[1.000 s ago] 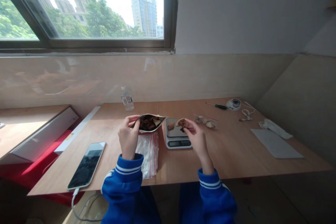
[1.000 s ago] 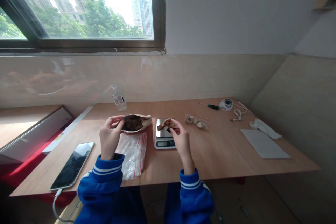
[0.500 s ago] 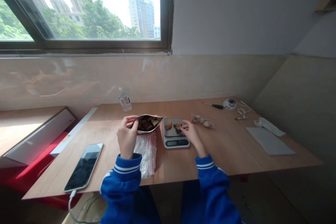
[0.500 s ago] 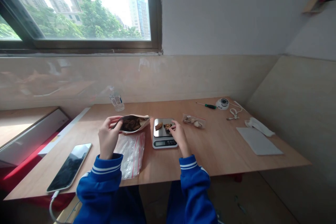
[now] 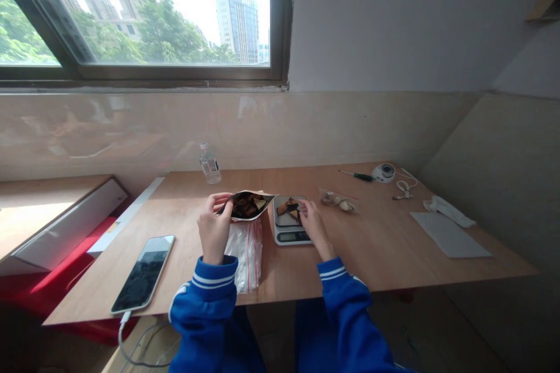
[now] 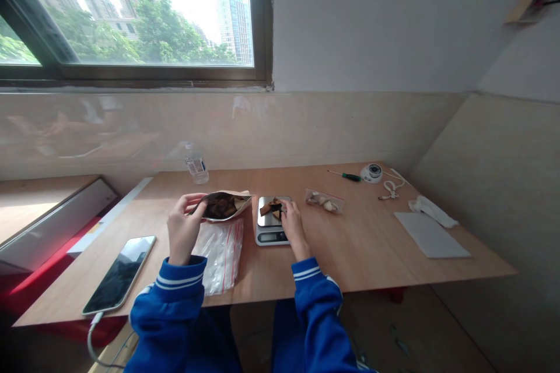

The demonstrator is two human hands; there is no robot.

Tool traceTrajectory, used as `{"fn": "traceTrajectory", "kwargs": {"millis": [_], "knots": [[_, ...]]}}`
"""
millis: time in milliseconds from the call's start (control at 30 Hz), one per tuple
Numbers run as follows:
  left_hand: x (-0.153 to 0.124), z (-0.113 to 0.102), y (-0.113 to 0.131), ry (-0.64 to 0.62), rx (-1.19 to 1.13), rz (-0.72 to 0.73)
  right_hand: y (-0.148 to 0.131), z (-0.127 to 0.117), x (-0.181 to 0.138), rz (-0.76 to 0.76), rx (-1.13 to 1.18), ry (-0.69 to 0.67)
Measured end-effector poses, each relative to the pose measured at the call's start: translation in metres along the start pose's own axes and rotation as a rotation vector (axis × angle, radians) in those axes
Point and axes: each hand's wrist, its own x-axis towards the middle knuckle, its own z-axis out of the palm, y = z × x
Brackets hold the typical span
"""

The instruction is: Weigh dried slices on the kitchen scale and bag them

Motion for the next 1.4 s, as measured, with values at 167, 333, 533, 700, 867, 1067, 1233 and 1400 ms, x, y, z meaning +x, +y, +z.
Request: {"fn": "traceTrajectory", "kwargs": {"millis": [167,333,533,700,867,1067,1233,1400], "knots": [[-0.007,-0.003,0.000,-0.032,0.016,0.012,-0.084,-0.026,-0.015,-0.161,0.158,-0.075],[-0.018,-0.006,-0.005,-0.055,0.018,0.023,-0.164,-0.019,-0.033,-0.437,0.070,-0.445],[-0.033,-0.004,-0.017,-0.018,-0.009,0.020,-0.180,0.015,-0.029,-0.313,-0.482,-0.604],[-0.042,-0.001,-0.022,0.022,-0.027,0.011,-0.186,0.027,-0.022,-0.166,-0.564,-0.576],[-0.046,-0.001,-0.022,0.008,-0.033,0.035,-0.177,0.028,-0.027,-0.139,-0.574,-0.496],[-0.046,0.000,-0.024,0.021,-0.048,0.061,-0.163,0.016,-0.036,-0.233,-0.557,-0.402],[-0.045,0.002,-0.027,0.029,-0.081,0.060,-0.162,0.013,-0.031,-0.259,-0.602,-0.464],[-0.046,0.004,-0.027,0.030,-0.112,0.034,-0.160,0.022,-0.026,-0.240,-0.611,-0.546]]}}
